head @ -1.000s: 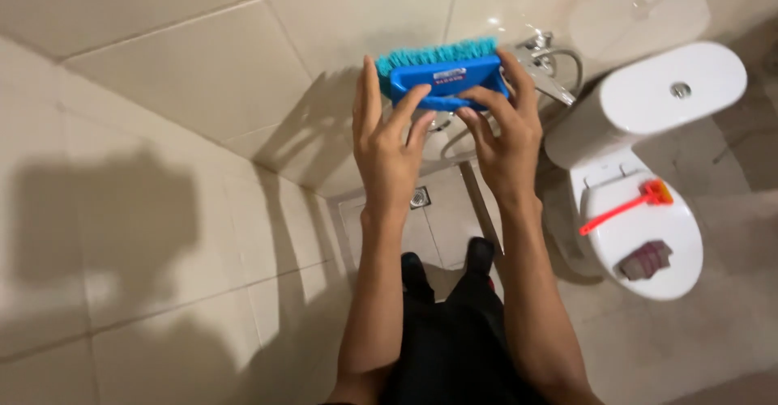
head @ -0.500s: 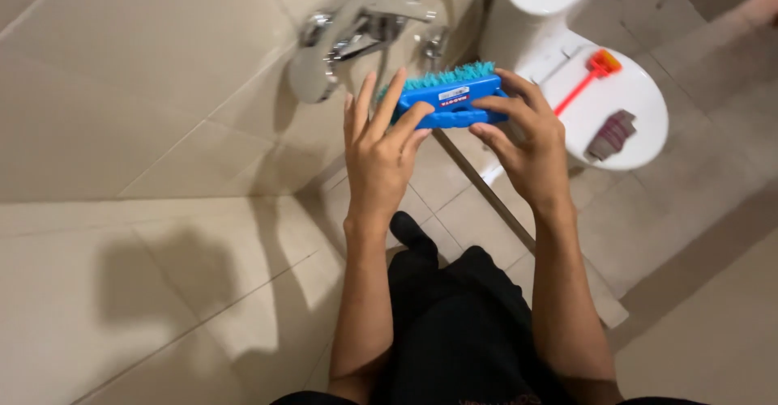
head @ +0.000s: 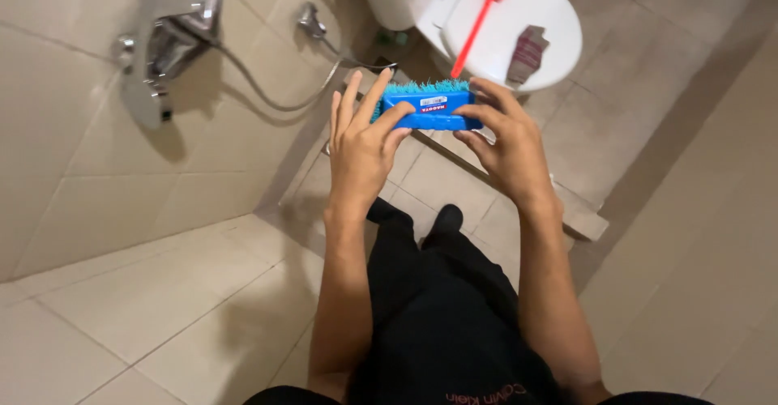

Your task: The person places cleaning tools on a toilet, wipes a shower head with a cloth, and then reattaches it before wiping the faucet and handles.

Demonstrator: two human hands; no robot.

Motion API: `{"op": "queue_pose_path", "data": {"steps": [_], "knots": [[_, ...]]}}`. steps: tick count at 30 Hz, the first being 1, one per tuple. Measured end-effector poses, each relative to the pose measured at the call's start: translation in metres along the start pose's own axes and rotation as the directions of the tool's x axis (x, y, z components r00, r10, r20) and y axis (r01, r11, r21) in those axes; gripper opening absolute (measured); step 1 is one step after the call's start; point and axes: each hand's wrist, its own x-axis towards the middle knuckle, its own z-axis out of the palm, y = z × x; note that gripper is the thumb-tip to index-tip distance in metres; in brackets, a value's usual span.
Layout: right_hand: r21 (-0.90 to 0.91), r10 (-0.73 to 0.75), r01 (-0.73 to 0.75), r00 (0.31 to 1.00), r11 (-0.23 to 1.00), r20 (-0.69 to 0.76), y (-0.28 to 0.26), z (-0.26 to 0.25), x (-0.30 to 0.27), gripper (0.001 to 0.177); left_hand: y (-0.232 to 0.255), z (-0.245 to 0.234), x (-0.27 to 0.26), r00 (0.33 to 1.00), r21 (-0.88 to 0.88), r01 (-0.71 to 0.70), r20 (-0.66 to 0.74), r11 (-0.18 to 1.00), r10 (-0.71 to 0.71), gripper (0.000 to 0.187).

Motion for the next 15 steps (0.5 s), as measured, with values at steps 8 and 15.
{"op": "queue_pose_path", "data": {"steps": [8,15], "knots": [[0.022,0.209,-0.207,0.975,0.978,-0.081,0.046,-0.037,-0.043,0.032,0.03,0.064,0.004,0.992,-0.075,-0.069,0.097,0.995,0.076,0.035],[-0.005,0.318,-0.334,0.902,0.942,-0.291,0.085,-0.034,-0.059,0.03,0.033,0.092,0.031,0.987,-0.258,-0.025,0.147,0.966,0.065,0.04]]}}
